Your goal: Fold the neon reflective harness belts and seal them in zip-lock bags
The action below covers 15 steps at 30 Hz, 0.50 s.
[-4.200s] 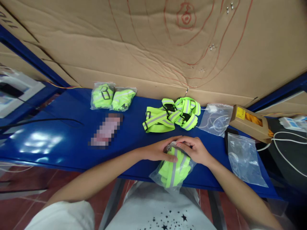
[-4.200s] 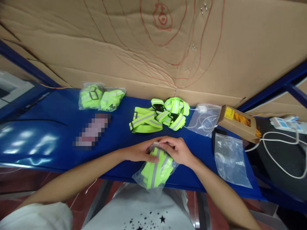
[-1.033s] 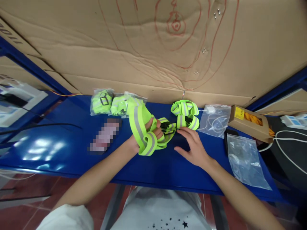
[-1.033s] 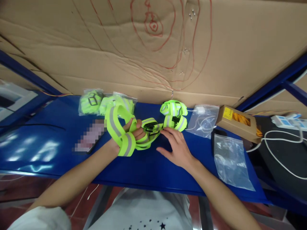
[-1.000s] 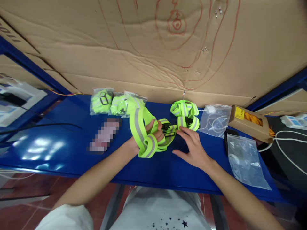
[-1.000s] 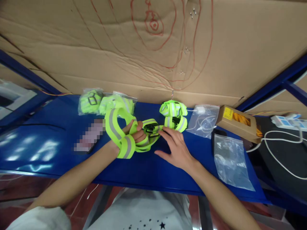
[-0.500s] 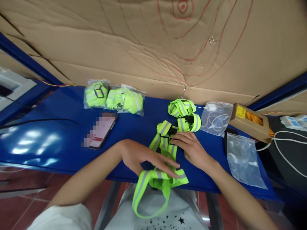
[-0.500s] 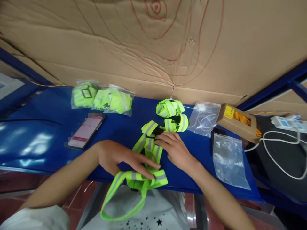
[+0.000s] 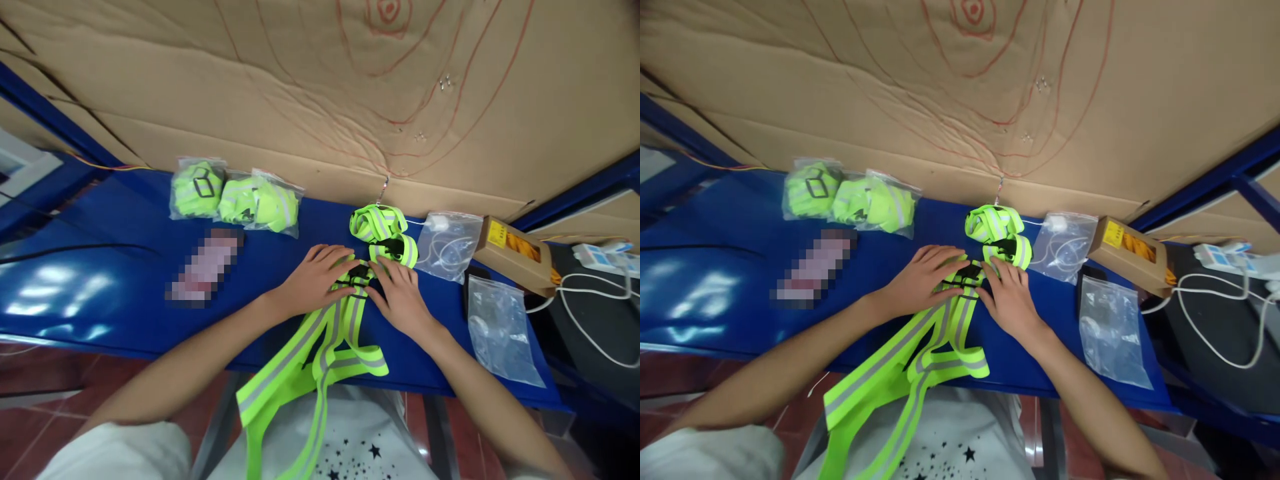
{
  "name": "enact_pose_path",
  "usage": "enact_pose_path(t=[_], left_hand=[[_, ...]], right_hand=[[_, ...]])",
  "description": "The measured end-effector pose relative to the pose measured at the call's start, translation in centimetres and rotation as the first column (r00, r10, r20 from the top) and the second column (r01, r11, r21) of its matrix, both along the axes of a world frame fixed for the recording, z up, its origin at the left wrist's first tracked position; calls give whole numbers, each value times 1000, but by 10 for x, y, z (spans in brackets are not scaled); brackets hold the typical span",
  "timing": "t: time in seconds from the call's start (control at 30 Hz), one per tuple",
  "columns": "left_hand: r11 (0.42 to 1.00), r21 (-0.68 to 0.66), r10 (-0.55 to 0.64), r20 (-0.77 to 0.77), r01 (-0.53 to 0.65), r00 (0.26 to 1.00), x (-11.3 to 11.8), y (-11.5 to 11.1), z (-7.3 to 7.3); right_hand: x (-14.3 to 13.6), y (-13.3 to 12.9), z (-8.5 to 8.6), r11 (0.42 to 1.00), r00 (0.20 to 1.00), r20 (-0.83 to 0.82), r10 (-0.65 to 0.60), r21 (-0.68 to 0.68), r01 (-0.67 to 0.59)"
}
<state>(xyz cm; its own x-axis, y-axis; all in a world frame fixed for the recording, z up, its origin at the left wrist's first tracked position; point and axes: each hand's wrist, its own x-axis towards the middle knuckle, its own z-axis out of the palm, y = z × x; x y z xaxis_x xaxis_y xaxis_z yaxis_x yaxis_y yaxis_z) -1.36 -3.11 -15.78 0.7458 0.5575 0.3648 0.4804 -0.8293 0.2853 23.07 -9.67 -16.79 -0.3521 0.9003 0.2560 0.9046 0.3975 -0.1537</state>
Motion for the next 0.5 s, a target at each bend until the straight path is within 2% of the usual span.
enact_pose_path(t=[0.07,0.13,0.23,0.33,0.4,0.5], left_hand=[[998,25,56,-54,-54,997,1,4,-9],[991,43,126,-69,-124,990,-2,7,-10],[978,26,206,-4,-206,979,-7,11,-2],[973,16,227,121,-230,966,-10,11,8],[974,102,187,150,-203,971,-9,8,11],[964,249,79,80,-97,994,-5,-1,8]], right_hand=[[3,1,-1,1000,1000,26,-11,1,11],[9,5,-1,999,998,46,-45,12,45],[23,13,-2,991,991,45,-129,29,128],[31,18,3,984,985,-66,-157,74,162],[28,16,10,986,981,-173,-92,122,114],[12,5,20,989,965,-229,128,106,-105]])
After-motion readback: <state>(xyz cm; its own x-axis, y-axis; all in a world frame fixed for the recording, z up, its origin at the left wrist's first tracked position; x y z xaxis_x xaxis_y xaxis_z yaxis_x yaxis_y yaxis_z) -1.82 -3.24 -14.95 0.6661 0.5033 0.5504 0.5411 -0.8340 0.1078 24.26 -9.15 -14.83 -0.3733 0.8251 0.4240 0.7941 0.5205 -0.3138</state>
